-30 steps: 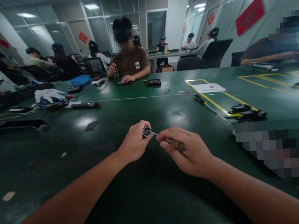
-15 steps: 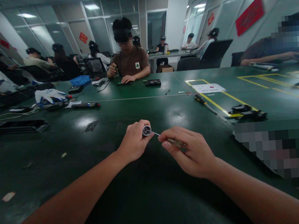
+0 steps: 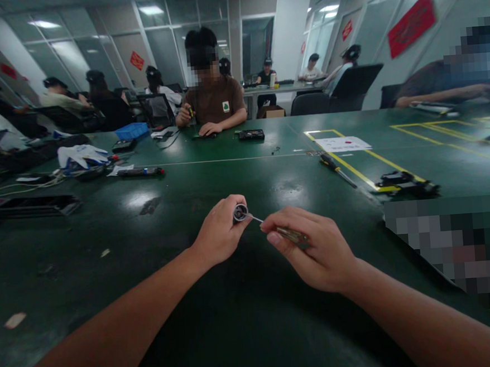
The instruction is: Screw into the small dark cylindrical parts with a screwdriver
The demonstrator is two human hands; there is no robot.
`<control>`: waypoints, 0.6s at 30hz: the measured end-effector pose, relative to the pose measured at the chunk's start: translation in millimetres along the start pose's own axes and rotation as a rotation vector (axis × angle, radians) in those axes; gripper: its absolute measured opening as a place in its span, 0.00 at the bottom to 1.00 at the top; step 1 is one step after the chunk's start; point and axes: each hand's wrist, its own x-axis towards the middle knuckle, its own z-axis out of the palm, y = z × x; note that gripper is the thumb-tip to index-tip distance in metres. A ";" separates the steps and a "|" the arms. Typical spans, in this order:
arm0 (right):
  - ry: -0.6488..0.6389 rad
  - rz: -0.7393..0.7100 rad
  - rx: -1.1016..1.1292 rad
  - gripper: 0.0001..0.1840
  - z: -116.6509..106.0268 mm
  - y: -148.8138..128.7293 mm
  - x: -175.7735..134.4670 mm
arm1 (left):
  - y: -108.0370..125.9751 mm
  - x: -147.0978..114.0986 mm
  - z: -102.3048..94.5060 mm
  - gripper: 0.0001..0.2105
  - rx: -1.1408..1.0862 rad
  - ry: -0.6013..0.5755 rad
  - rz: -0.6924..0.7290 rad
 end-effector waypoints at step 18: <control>-0.001 0.069 -0.045 0.07 -0.9 0.3 -0.7 | -0.1 -0.5 1.0 0.05 -0.019 0.019 0.049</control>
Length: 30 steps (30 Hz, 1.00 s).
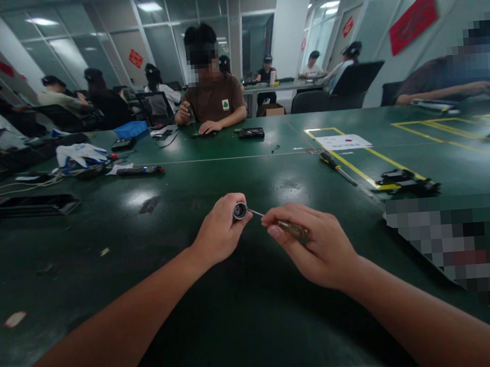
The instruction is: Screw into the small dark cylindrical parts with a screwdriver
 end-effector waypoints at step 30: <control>-0.071 -0.016 0.088 0.06 -2.8 -1.7 -0.1 | 2.5 -1.8 1.5 0.05 0.042 -0.030 -0.013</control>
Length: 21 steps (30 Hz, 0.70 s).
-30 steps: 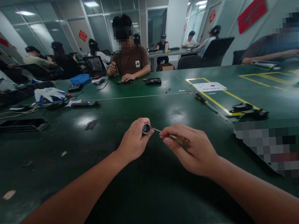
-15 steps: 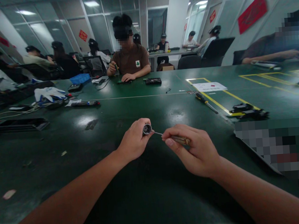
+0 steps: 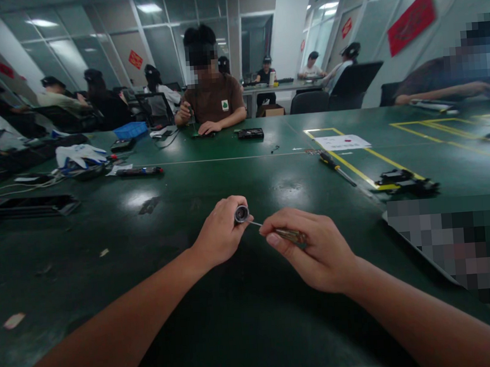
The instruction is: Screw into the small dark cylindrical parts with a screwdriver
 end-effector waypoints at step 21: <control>0.138 0.065 -0.112 0.06 6.5 -2.5 -1.3 | -1.1 0.5 -0.8 0.06 0.000 0.017 0.046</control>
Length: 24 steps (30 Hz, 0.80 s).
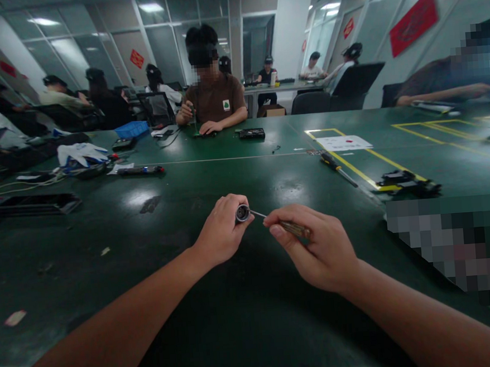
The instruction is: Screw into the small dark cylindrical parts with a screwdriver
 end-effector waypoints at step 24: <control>-0.038 -0.023 -0.006 0.06 -0.6 0.5 1.4 | -0.8 -1.1 2.2 0.08 -0.023 -0.014 -0.061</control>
